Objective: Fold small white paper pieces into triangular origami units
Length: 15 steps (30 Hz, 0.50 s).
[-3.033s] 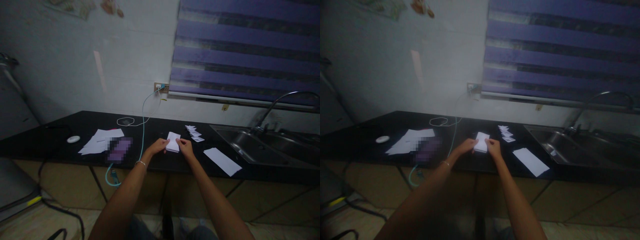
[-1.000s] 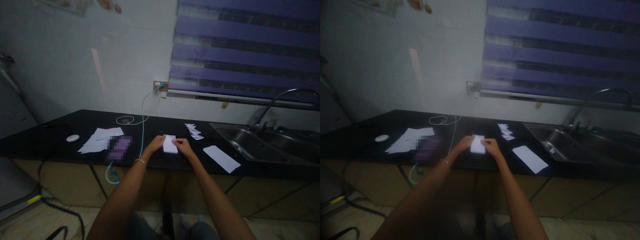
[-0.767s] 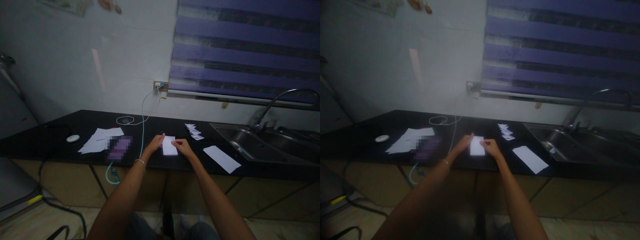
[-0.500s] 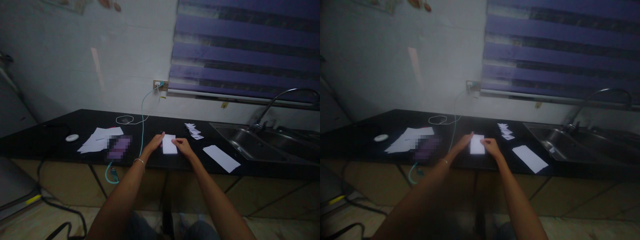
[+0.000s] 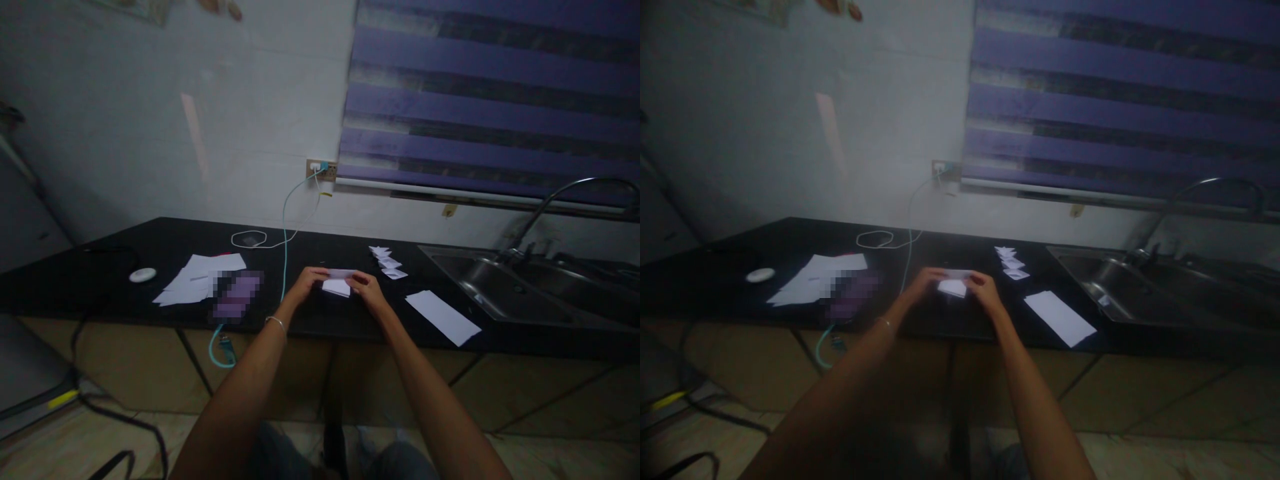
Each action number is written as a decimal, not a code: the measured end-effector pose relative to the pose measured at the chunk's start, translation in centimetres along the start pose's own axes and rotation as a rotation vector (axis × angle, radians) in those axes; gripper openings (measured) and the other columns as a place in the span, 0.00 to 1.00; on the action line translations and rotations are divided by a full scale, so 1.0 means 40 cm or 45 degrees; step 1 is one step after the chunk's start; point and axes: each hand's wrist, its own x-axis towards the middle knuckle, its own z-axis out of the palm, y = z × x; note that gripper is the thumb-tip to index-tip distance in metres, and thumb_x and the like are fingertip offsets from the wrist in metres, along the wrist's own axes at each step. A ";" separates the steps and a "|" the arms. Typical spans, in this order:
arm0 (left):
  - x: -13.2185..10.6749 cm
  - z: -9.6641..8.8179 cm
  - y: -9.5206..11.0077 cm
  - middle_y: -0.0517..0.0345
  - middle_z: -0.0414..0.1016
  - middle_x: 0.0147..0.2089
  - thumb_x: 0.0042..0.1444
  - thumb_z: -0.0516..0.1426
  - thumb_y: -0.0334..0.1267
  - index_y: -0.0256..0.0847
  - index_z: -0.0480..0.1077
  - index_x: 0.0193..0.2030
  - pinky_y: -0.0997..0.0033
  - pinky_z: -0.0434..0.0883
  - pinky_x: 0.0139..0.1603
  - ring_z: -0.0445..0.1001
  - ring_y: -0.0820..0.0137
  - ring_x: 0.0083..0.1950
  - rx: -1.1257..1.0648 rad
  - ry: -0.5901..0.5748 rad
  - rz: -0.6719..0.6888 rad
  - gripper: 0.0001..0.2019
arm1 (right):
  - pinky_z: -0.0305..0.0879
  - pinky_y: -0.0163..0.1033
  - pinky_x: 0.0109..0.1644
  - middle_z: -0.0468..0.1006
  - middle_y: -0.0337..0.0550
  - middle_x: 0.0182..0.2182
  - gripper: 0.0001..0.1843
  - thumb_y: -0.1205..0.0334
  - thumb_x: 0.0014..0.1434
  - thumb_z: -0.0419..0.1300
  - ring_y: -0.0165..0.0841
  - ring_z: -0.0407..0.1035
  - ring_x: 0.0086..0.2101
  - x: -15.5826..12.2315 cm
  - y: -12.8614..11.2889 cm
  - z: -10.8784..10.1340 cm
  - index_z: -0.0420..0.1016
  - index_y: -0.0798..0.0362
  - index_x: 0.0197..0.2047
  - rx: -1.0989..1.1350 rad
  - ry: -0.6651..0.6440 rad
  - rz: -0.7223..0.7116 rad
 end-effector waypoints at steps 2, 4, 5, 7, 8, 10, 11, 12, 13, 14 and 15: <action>0.001 -0.001 -0.005 0.48 0.81 0.40 0.42 0.61 0.34 0.33 0.80 0.37 0.64 0.65 0.48 0.75 0.61 0.44 0.017 -0.005 0.051 0.14 | 0.61 0.36 0.33 0.81 0.48 0.37 0.23 0.54 0.44 0.67 0.35 0.70 0.33 0.003 0.004 -0.002 0.81 0.55 0.43 0.012 0.035 0.024; 0.003 -0.001 -0.009 0.47 0.80 0.42 0.43 0.60 0.34 0.34 0.80 0.39 0.64 0.66 0.48 0.74 0.60 0.46 -0.001 -0.017 0.064 0.15 | 0.63 0.37 0.34 0.81 0.48 0.38 0.22 0.55 0.43 0.67 0.37 0.71 0.35 0.006 0.010 -0.003 0.82 0.55 0.43 0.055 0.069 0.055; 0.003 0.001 -0.010 0.48 0.80 0.42 0.43 0.60 0.34 0.34 0.80 0.39 0.64 0.66 0.46 0.75 0.61 0.44 -0.015 -0.010 0.049 0.14 | 0.63 0.37 0.35 0.81 0.48 0.37 0.22 0.55 0.43 0.67 0.37 0.71 0.34 0.007 0.013 -0.004 0.82 0.55 0.42 0.071 0.083 0.068; 0.003 0.005 -0.011 0.49 0.80 0.38 0.45 0.60 0.35 0.34 0.79 0.37 0.67 0.67 0.41 0.74 0.63 0.40 -0.037 0.033 0.013 0.12 | 0.63 0.38 0.33 0.81 0.48 0.35 0.22 0.54 0.43 0.66 0.37 0.71 0.32 0.009 0.017 -0.004 0.82 0.57 0.42 0.056 0.114 0.071; 0.002 0.007 -0.009 0.50 0.80 0.36 0.45 0.60 0.36 0.34 0.79 0.35 0.69 0.66 0.39 0.74 0.65 0.38 -0.042 0.052 0.000 0.11 | 0.63 0.38 0.33 0.81 0.48 0.33 0.22 0.54 0.43 0.66 0.36 0.71 0.31 0.009 0.019 -0.005 0.82 0.57 0.41 0.029 0.134 0.063; 0.000 0.010 -0.006 0.51 0.78 0.33 0.46 0.61 0.38 0.32 0.78 0.33 0.71 0.65 0.34 0.72 0.67 0.34 -0.042 0.063 -0.001 0.11 | 0.63 0.38 0.32 0.81 0.47 0.30 0.22 0.53 0.43 0.66 0.36 0.70 0.30 0.009 0.021 -0.005 0.82 0.58 0.40 -0.034 0.167 0.034; -0.001 0.011 -0.004 0.52 0.77 0.31 0.46 0.61 0.38 0.32 0.78 0.33 0.73 0.64 0.32 0.71 0.69 0.32 -0.039 0.048 0.006 0.11 | 0.63 0.38 0.31 0.80 0.47 0.29 0.21 0.54 0.43 0.65 0.36 0.70 0.30 0.009 0.022 -0.005 0.83 0.58 0.39 -0.058 0.181 0.017; -0.002 0.010 -0.004 0.52 0.76 0.30 0.46 0.61 0.39 0.31 0.78 0.33 0.73 0.63 0.31 0.70 0.71 0.30 -0.035 0.030 0.014 0.12 | 0.63 0.39 0.32 0.80 0.47 0.28 0.21 0.54 0.43 0.65 0.37 0.70 0.30 0.009 0.022 -0.005 0.83 0.58 0.38 -0.074 0.191 0.004; -0.001 0.009 -0.005 0.53 0.76 0.30 0.46 0.61 0.38 0.31 0.78 0.33 0.74 0.62 0.30 0.69 0.72 0.29 -0.026 0.020 0.017 0.12 | 0.64 0.39 0.32 0.80 0.47 0.28 0.20 0.54 0.43 0.65 0.37 0.70 0.30 0.010 0.022 -0.005 0.83 0.58 0.38 -0.083 0.198 -0.005; 0.000 0.008 -0.006 0.53 0.76 0.29 0.45 0.61 0.38 0.30 0.78 0.34 0.74 0.62 0.29 0.68 0.72 0.28 -0.009 0.021 0.012 0.12 | 0.64 0.39 0.32 0.80 0.47 0.28 0.20 0.54 0.44 0.64 0.37 0.71 0.30 0.010 0.022 -0.005 0.83 0.58 0.37 -0.086 0.200 -0.011; 0.001 0.006 -0.009 0.53 0.77 0.30 0.45 0.61 0.36 0.31 0.79 0.35 0.74 0.62 0.29 0.68 0.72 0.28 0.014 0.024 0.003 0.12 | 0.64 0.39 0.33 0.80 0.47 0.28 0.19 0.54 0.44 0.64 0.38 0.71 0.31 0.010 0.021 -0.005 0.83 0.58 0.37 -0.082 0.198 -0.015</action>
